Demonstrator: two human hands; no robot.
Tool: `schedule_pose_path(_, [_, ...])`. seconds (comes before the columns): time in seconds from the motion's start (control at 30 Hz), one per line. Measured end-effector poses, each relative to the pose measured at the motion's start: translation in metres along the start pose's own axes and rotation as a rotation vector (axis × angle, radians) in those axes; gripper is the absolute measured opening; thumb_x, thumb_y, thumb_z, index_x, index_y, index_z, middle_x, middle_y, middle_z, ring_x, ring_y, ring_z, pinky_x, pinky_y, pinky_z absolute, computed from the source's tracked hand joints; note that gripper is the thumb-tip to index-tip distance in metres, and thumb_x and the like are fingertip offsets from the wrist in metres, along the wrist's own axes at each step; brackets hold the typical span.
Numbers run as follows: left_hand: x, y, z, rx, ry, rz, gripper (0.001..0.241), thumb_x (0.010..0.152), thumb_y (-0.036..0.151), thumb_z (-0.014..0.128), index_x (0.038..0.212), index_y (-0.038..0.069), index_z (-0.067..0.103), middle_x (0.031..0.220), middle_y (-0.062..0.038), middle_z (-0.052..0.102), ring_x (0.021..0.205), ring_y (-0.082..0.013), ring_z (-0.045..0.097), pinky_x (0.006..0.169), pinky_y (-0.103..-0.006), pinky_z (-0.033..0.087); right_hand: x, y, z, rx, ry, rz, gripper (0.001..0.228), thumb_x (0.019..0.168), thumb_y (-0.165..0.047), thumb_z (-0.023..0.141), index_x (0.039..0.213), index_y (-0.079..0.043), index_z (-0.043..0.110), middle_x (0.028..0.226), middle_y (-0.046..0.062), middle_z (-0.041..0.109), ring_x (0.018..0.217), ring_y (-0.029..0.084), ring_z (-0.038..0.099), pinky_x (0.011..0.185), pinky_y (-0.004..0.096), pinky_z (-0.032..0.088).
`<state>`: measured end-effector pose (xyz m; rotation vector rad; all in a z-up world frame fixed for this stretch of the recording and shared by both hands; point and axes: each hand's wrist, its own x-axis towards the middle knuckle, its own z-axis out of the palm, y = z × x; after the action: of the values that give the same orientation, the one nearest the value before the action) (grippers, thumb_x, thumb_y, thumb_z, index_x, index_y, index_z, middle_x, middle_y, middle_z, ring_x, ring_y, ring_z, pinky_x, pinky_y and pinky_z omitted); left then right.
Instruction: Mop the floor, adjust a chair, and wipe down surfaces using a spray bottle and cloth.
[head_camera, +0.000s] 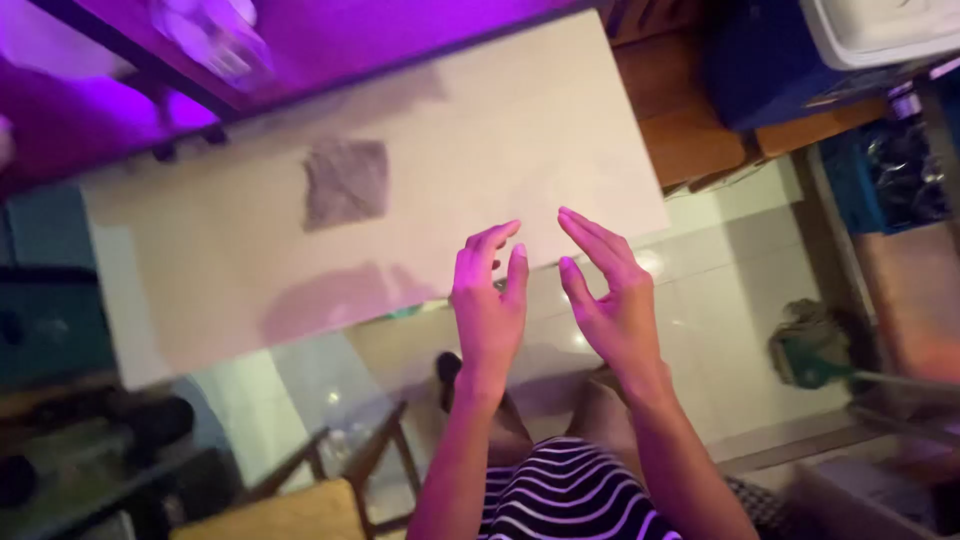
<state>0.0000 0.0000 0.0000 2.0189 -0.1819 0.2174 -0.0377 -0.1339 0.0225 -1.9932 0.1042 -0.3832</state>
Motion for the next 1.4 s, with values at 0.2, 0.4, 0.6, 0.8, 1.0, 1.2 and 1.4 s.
schedule_pose_path(0.2, [0.031,-0.022,-0.049,0.031,-0.054,0.040,0.027,0.098,0.010,0.065,0.125,0.008,0.067,0.121,-0.012,0.070,0.110,-0.0282,0.067,0.088,-0.0378,0.056,0.004,-0.029,0.053,0.018,0.066,0.004,0.048,0.094,-0.002,0.068,0.141,-0.010,0.063,0.143,0.012,0.065,0.135,0.026,0.061,0.113,0.038,0.047])
schedule_pose_path(0.4, [0.041,-0.023,-0.059,0.018,-0.060,0.044,0.026,0.098,0.011,0.065,0.124,0.008,0.068,0.120,-0.012,0.070,0.110,-0.0284,0.067,0.087,-0.0376,0.056,0.016,-0.042,0.068,0.006,0.042,-0.022,0.048,0.093,-0.003,0.069,0.140,-0.008,0.064,0.142,0.011,0.065,0.133,0.027,0.061,0.112,0.038,0.048])
schedule_pose_path(0.6, [0.045,-0.044,-0.046,-0.011,-0.145,0.054,0.028,0.098,0.009,0.065,0.126,0.007,0.067,0.122,-0.012,0.069,0.111,-0.0291,0.066,0.089,-0.0380,0.055,0.012,-0.031,0.069,-0.028,0.090,-0.016,0.047,0.093,-0.002,0.068,0.140,-0.008,0.063,0.142,0.010,0.065,0.133,0.027,0.061,0.112,0.038,0.049])
schedule_pose_path(0.8, [0.072,-0.090,-0.062,0.175,-0.048,0.244,0.031,0.092,0.003,0.070,0.123,0.005,0.066,0.125,-0.013,0.066,0.121,-0.0321,0.060,0.108,-0.0438,0.046,0.016,-0.021,0.085,-0.057,0.141,0.027,0.047,0.093,-0.002,0.069,0.139,-0.009,0.063,0.142,0.008,0.065,0.132,0.027,0.061,0.112,0.038,0.049])
schedule_pose_path(1.0, [0.109,-0.128,-0.097,0.356,-0.125,0.221,0.031,0.092,0.000,0.069,0.122,0.005,0.067,0.127,-0.012,0.065,0.125,-0.0333,0.053,0.108,-0.0447,0.040,0.026,-0.025,0.129,-0.058,0.245,0.093,0.047,0.093,-0.003,0.069,0.139,-0.010,0.064,0.142,0.007,0.065,0.132,0.027,0.061,0.112,0.038,0.049])
schedule_pose_path(1.2, [0.133,-0.157,-0.124,0.237,-0.314,0.288,0.029,0.094,0.001,0.068,0.123,0.005,0.066,0.127,-0.011,0.063,0.125,-0.0323,0.055,0.110,-0.0445,0.041,0.031,-0.037,0.193,-0.091,0.334,0.160,0.047,0.092,-0.003,0.069,0.139,-0.009,0.064,0.141,0.008,0.065,0.131,0.027,0.061,0.111,0.038,0.049])
schedule_pose_path(1.4, [0.140,-0.181,-0.158,0.269,-0.412,0.305,0.030,0.094,0.004,0.070,0.123,0.008,0.067,0.130,-0.011,0.062,0.129,-0.0319,0.053,0.114,-0.0488,0.038,0.025,-0.066,0.234,-0.079,0.391,0.179,0.047,0.093,-0.001,0.068,0.139,-0.007,0.063,0.142,0.010,0.065,0.133,0.028,0.061,0.113,0.038,0.049])
